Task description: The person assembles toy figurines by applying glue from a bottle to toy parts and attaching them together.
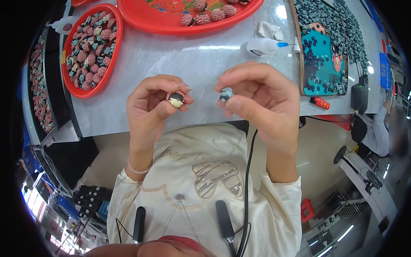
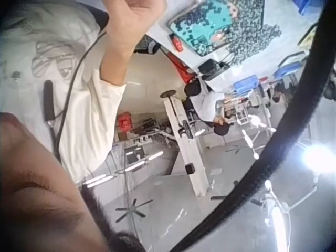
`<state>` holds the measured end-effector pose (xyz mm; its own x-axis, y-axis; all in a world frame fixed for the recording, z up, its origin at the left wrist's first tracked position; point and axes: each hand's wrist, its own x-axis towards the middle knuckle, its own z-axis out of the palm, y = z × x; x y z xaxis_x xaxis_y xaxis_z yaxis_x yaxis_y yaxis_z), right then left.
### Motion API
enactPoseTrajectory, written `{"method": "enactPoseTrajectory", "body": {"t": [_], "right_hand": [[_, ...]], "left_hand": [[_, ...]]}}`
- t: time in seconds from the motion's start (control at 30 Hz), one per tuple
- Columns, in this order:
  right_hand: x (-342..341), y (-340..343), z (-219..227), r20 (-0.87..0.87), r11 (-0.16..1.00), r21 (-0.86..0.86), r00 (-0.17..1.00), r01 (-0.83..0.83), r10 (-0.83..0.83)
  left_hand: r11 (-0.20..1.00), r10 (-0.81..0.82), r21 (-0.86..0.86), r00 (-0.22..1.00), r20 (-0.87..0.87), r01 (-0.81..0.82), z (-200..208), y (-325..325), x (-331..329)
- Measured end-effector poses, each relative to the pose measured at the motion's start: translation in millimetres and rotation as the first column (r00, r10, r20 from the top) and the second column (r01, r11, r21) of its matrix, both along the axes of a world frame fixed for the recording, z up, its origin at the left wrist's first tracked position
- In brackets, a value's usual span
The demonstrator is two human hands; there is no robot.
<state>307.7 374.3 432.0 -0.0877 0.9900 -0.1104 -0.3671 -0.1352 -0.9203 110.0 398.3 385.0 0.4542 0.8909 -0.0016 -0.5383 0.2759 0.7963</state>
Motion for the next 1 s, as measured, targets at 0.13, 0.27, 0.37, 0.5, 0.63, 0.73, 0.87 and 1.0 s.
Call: {"method": "enactPoseTrajectory", "body": {"t": [0.13,0.27,0.37,0.5,0.63,0.73,0.87,1.0], "right_hand": [[-4.6,1.3,-7.8,-0.008,0.997,0.057,0.999,-0.049,0.049],[-19.1,2.6,-4.2,0.148,0.994,0.107,0.989,-0.003,-0.013],[-23.1,3.6,-4.9,0.389,0.951,0.308,0.917,-0.035,-0.092],[-35.0,-1.0,1.7,0.531,0.941,0.339,0.829,-0.017,-0.176],[-34.3,2.8,-4.6,0.583,0.873,0.474,0.783,-0.110,-0.218],[-36.4,3.8,-5.1,0.618,0.827,0.553,0.717,-0.106,-0.322],[-37.4,4.3,-6.1,0.652,0.762,0.623,0.654,-0.175,-0.383],[-40.2,3.9,-8.6,0.653,0.785,0.603,0.650,-0.138,-0.387]], "left_hand": [[0.999,0.019,-0.049,1.000,-0.010,-0.020,2.3,-1.5,3.6],[0.998,0.041,-0.047,0.999,-0.035,-0.042,0.8,0.0,5.6],[1.000,0.003,-0.018,0.997,0.073,-0.002,-3.9,0.1,1.9],[1.000,0.011,-0.029,0.999,0.038,-0.010,-5.7,-0.1,0.9],[1.000,0.019,0.005,0.999,0.028,-0.019,-7.4,-0.7,-0.1],[1.000,0.018,-0.008,0.999,0.040,-0.017,-7.2,-1.0,0.5],[1.000,0.025,-0.010,0.999,0.037,-0.025,-7.3,-1.3,0.4],[0.999,0.049,0.005,0.999,0.010,-0.049,-7.1,0.1,1.2]]}}
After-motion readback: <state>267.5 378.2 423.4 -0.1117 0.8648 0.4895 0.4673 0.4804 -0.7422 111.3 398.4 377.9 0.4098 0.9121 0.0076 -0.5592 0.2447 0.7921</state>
